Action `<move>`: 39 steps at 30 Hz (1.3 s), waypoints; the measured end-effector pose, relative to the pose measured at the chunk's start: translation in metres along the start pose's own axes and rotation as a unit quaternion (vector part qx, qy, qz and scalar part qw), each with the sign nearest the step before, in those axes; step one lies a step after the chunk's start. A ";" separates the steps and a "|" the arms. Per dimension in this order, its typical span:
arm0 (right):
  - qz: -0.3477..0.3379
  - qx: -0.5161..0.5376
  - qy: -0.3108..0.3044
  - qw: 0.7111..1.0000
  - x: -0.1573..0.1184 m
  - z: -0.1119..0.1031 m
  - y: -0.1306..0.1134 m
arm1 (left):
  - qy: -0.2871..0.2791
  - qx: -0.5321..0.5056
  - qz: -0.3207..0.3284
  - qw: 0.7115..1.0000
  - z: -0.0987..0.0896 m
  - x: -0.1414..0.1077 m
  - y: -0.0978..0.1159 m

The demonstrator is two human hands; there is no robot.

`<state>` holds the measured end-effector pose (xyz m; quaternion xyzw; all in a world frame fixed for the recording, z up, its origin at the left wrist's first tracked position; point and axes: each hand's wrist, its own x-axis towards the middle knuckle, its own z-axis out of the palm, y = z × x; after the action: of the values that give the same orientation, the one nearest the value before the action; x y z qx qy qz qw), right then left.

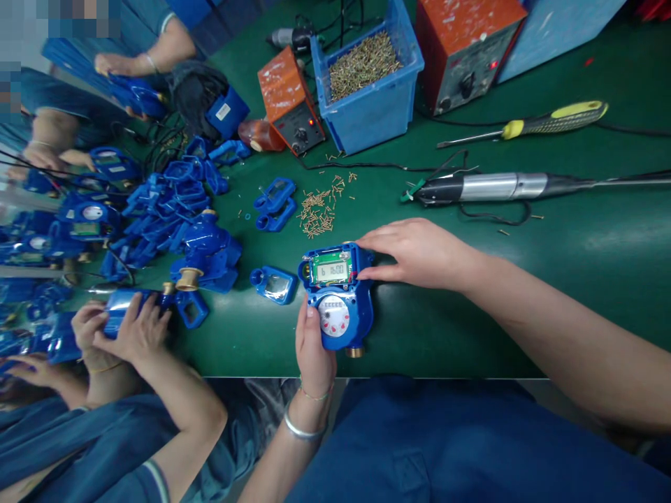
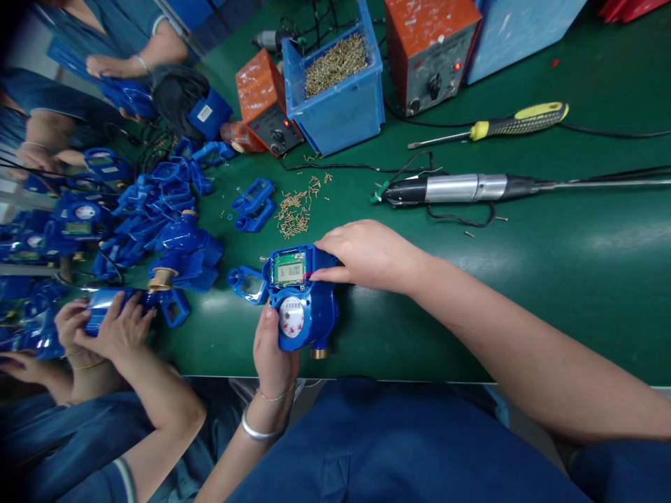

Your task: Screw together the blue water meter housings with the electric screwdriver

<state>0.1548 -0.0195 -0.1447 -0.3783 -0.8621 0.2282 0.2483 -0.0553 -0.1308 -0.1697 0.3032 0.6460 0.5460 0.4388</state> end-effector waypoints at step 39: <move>0.222 0.318 0.112 0.915 -0.023 0.058 -0.042 | -0.078 0.113 0.037 0.990 -0.006 -0.009 -0.003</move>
<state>0.1109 -0.0744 -0.1710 -0.4844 -0.6046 0.4955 0.3929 -0.0562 -0.1423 -0.1704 0.4163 0.6553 0.4603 0.4305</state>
